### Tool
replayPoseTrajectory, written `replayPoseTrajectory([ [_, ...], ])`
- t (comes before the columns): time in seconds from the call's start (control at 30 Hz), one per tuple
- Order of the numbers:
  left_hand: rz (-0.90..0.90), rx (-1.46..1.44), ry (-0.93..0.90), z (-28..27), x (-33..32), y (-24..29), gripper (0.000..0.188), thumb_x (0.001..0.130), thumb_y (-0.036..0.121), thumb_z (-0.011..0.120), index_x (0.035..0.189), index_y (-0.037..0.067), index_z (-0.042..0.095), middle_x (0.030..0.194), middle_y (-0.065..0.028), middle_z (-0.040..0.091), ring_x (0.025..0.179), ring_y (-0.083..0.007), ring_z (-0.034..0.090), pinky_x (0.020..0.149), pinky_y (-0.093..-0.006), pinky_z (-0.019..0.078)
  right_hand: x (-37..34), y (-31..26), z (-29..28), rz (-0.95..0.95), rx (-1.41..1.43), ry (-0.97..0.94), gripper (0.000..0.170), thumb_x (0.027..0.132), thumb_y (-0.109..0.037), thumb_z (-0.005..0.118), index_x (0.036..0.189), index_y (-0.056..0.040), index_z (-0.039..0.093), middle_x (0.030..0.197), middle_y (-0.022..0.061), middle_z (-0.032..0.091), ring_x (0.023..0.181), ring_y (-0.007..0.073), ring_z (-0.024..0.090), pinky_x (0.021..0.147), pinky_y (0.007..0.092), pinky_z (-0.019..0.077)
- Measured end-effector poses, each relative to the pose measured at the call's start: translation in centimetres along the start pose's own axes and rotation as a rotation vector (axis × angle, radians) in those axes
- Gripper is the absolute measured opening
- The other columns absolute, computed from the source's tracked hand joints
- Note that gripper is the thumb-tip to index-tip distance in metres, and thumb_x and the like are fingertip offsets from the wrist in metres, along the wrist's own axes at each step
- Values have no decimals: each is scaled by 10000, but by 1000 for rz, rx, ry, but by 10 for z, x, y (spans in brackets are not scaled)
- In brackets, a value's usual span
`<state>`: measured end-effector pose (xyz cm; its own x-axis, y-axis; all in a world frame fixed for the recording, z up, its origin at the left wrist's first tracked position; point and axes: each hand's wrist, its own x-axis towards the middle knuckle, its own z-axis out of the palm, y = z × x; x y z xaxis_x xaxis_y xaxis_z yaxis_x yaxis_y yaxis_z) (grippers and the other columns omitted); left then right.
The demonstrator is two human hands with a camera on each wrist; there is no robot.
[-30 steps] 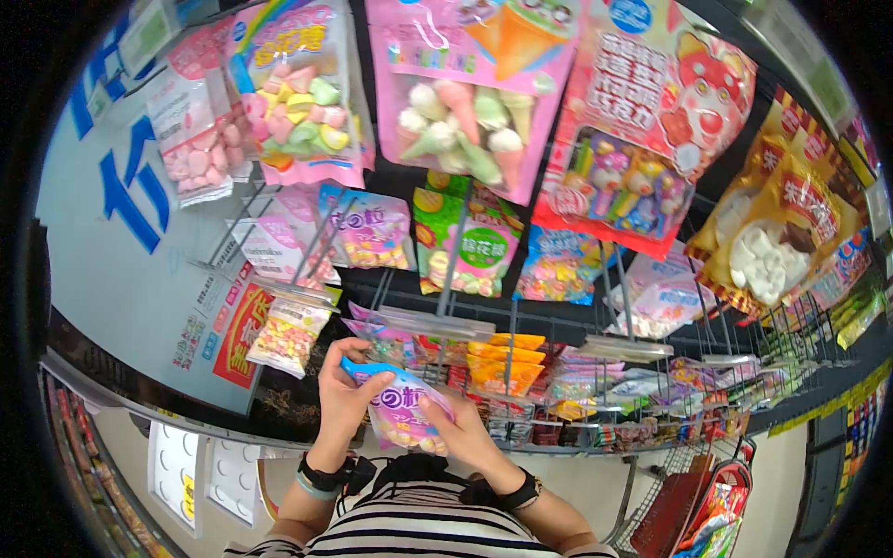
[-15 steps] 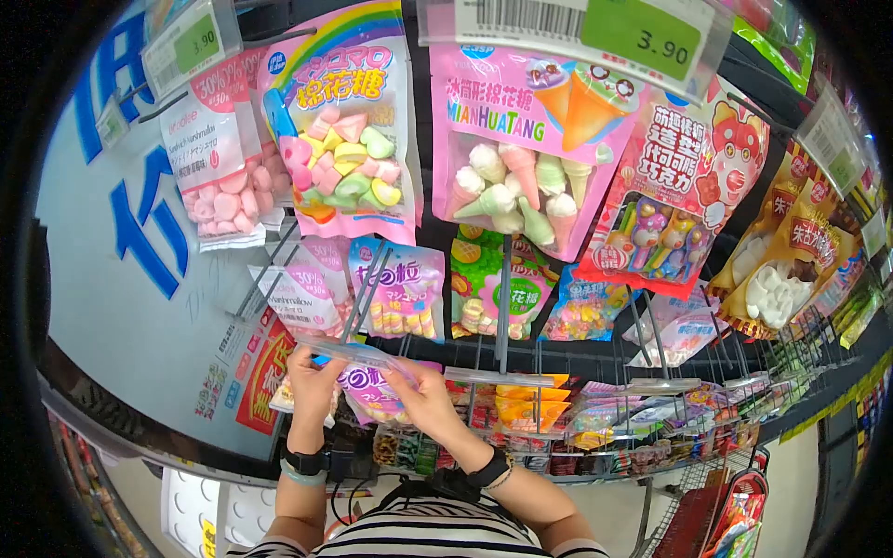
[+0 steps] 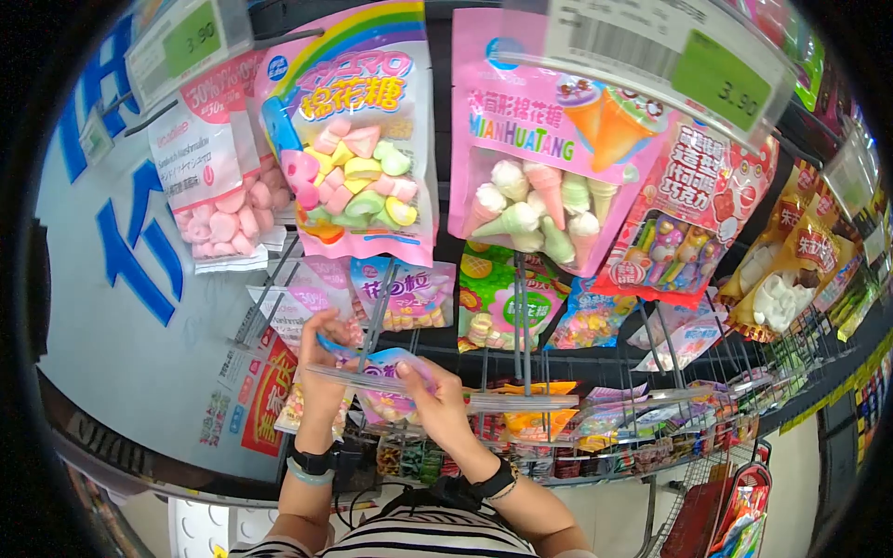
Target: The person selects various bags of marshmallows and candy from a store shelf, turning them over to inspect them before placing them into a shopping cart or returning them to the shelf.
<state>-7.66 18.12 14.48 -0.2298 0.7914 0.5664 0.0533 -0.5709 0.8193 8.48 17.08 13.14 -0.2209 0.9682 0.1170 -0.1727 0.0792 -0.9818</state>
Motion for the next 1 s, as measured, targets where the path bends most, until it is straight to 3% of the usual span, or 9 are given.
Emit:
replayPoseTrajectory([
  [0.1, 8, 77, -25, -3, 2, 1, 888, 572, -11, 767, 1326, 83, 307, 1004, -52, 480, 884, -151, 494, 800, -269, 427, 8, -10, 3, -23, 31, 26, 300, 912, -245, 551, 1032, 23, 615, 878, 33, 636, 798, 55, 538, 718, 229, 445],
  [0.23, 84, 58, 51, 5, -1, 2, 899, 576, -12, 760, 1336, 77, 287, 1046, -64, 468, 924, -159, 492, 835, -284, 414, 16, -3, 2, 3, 86, 91, 302, 910, -217, 556, 1072, 32, 604, 878, 20, 636, 794, 52, 535, 721, 226, 442],
  [0.37, 88, 119, 66, 7, -18, -9, 787, 699, 68, 717, 1343, 18, 268, 1366, -145, 294, 1195, -236, 386, 988, -358, 335, 40, 12, -4, -74, 38, 170, 251, 890, -204, 577, 962, 31, 627, 813, -2, 616, 742, 43, 508, 660, 217, 416],
  [0.5, 113, 457, 40, 8, -35, -1, 654, 740, 66, 660, 1310, 14, 344, 1380, -166, 280, 1272, -288, 307, 1027, -405, 280, 73, 7, -3, 19, 76, 251, 247, 884, -214, 584, 898, 29, 628, 778, -13, 599, 719, 46, 492, 634, 220, 403],
  [0.67, 94, 490, 22, -10, -52, -17, 607, 751, 69, 648, 1287, 29, 366, 1371, -161, 289, 1278, -292, 298, 1037, -406, 265, 104, 16, -3, -341, -46, 330, 239, 881, -203, 589, 876, 34, 621, 757, 1, 607, 698, 64, 496, 648, 230, 415],
  [0.73, 59, 452, 211, -20, -52, -25, 578, 760, 53, 636, 1268, 11, 364, 1358, -201, 289, 1274, -343, 278, 1042, -440, 233, 101, 19, -4, -284, -93, 312, 241, 869, -153, 593, 1014, 40, 578, 903, 58, 605, 793, 102, 519, 720, 246, 418],
  [0.83, 9, 383, 403, -45, -50, -34, 585, 790, 19, 610, 1296, 4, 316, 1359, -191, 290, 1268, -303, 294, 1046, -417, 235, 80, 34, 7, -641, -241, 553, 482, 805, -37, 607, 1235, 18, 396, 1155, 157, 439, 1058, 235, 460, 860, 317, 386],
  [0.93, -55, 317, 530, -81, -46, -56, 611, 822, 23, 580, 1340, 1, 258, 1367, -182, 289, 1261, -276, 309, 1048, -388, 240, 38, 58, 17, -694, -525, 675, 511, 780, -3, 604, 1238, 0, 377, 1233, 142, 419, 1100, 227, 451, 908, 362, 377],
  [1.0, -101, 276, 556, -93, -42, -60, 624, 843, 32, 559, 1367, 2, 221, 1370, -179, 291, 1258, -263, 314, 1050, -371, 242, 20, 86, 24, -670, -494, 326, 493, 772, -18, 605, 1212, -5, 383, 1223, 155, 418, 1104, 242, 449, 918, 380, 370],
])
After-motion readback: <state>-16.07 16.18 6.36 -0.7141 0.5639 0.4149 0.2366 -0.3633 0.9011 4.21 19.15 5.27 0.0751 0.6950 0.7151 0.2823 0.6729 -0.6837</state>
